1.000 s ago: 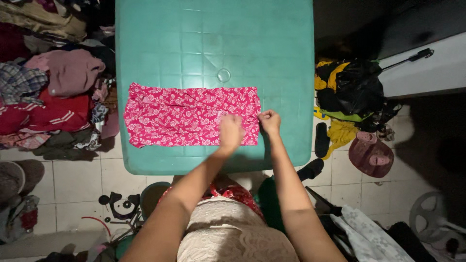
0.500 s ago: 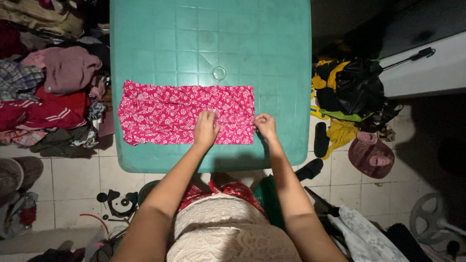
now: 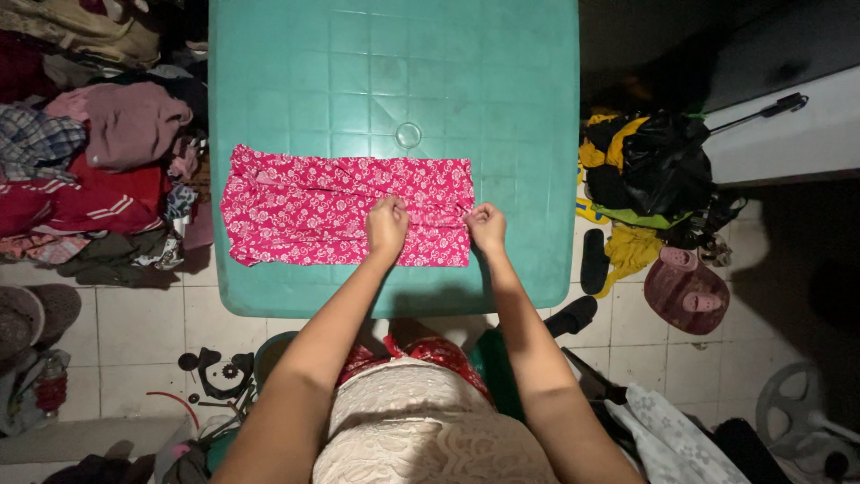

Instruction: The person picks up several garments from a pile on the floor and folds them one by one on a small plastic table, including a floral-patterned pink item, a pair of shorts, a plaid shirt, and several other pieces of clothing.

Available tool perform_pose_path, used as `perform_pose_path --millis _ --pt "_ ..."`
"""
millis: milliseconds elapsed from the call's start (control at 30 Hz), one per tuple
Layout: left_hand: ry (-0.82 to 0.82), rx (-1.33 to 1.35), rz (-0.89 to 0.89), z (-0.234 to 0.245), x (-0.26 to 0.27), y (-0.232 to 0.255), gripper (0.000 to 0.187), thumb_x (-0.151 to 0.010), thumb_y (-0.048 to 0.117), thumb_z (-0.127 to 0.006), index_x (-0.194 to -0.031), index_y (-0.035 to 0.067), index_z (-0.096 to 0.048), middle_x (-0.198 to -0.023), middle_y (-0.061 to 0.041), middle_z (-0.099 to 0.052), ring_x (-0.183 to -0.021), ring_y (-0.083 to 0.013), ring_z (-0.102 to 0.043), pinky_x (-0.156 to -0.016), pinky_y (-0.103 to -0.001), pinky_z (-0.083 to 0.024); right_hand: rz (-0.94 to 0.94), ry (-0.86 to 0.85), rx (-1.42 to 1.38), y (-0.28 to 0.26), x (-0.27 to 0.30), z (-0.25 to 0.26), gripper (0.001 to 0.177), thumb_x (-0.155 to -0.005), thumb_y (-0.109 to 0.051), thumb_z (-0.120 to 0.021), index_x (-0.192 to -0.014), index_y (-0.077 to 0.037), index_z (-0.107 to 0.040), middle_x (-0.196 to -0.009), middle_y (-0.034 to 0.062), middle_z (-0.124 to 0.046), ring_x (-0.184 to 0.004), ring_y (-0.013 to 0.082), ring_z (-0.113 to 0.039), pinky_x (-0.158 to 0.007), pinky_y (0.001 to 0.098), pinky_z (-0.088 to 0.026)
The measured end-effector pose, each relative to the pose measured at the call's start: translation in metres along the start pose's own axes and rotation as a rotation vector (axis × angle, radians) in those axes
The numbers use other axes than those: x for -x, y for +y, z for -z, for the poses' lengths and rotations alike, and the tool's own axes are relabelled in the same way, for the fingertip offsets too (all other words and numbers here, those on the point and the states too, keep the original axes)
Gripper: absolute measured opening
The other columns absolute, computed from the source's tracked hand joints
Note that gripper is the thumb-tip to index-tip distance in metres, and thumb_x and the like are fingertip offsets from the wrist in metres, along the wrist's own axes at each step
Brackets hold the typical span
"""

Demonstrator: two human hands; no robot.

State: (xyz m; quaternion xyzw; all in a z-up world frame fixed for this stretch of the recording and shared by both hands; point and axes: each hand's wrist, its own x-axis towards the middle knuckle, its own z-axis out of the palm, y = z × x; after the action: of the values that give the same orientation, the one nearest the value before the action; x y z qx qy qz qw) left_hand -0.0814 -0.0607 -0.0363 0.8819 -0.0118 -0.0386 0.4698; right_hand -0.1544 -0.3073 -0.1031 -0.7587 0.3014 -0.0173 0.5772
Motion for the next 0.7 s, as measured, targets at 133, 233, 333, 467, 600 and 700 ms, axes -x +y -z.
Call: perform_pose_path --millis 133,233,333,467,600,700 --pt "-0.093 -0.091 -0.014 0.018 0.009 -0.004 0.011 -0.079 0.008 -0.075 -0.086 0.005 -0.068 -0.088 -0.015 -0.067 -0.075 -0.0321 -0.067 -0.069 -0.046 -0.053 0.058 0.048 0.151 0.001 0.002 0.002 0.017 -0.082 -0.003 -0.079 -0.08 -0.005 -0.062 -0.069 0.0 -0.064 -0.062 0.0075 -0.057 -0.058 0.0252 -0.048" --pt "-0.091 -0.165 -0.002 0.025 0.007 -0.001 0.012 -0.082 0.016 -0.076 -0.088 0.009 -0.069 -0.097 -0.013 -0.067 -0.086 -0.0318 -0.067 -0.073 -0.047 -0.054 0.159 0.08 0.219 -0.01 0.004 0.0 0.02 -0.077 -0.005 -0.082 -0.083 -0.004 -0.062 -0.074 0.0021 -0.065 -0.066 0.0085 -0.059 -0.061 0.0257 -0.05" --pt "0.021 -0.319 -0.116 0.038 -0.002 0.005 0.02 -0.083 0.019 -0.077 -0.096 0.008 -0.067 -0.102 -0.014 -0.063 -0.101 -0.0337 -0.062 -0.082 -0.048 -0.05 0.203 0.172 0.296 -0.036 0.013 0.0 0.023 -0.075 -0.004 -0.08 -0.088 -0.002 -0.061 -0.086 0.0087 -0.06 -0.067 0.0191 -0.056 -0.061 0.0333 -0.049" --pt "0.031 -0.504 -0.422 0.065 -0.031 -0.004 0.03 -0.076 0.017 -0.074 -0.104 0.007 -0.066 -0.108 -0.014 -0.063 -0.104 -0.0335 -0.059 -0.087 -0.046 -0.046 0.524 0.094 0.499 -0.081 0.027 0.0 0.026 -0.075 -0.007 -0.079 -0.097 -0.004 -0.065 -0.096 0.0146 -0.058 -0.085 0.0327 -0.059 -0.074 0.0427 -0.051" --pt "-0.118 -0.52 -0.531 0.065 -0.057 -0.024 0.023 -0.082 0.019 -0.072 -0.1 0.006 -0.067 -0.1 -0.013 -0.064 -0.1 -0.0323 -0.06 -0.083 -0.046 -0.047 0.556 0.04 0.595 -0.09 0.025 -0.01 0.024 -0.076 -0.007 -0.076 -0.097 -0.004 -0.067 -0.093 0.0164 -0.061 -0.091 0.0397 -0.059 -0.079 0.0477 -0.049" --pt "-0.184 -0.701 -0.621 0.06 -0.073 -0.04 0.012 -0.087 0.011 -0.065 -0.098 0.007 -0.068 -0.1 -0.011 -0.065 -0.101 -0.0287 -0.061 -0.087 -0.043 -0.049 0.519 0.05 0.58 -0.079 0.018 -0.013 0.015 -0.081 -0.005 -0.073 -0.093 -0.004 -0.065 -0.092 0.0146 -0.063 -0.091 0.0387 -0.059 -0.08 0.0476 -0.049"
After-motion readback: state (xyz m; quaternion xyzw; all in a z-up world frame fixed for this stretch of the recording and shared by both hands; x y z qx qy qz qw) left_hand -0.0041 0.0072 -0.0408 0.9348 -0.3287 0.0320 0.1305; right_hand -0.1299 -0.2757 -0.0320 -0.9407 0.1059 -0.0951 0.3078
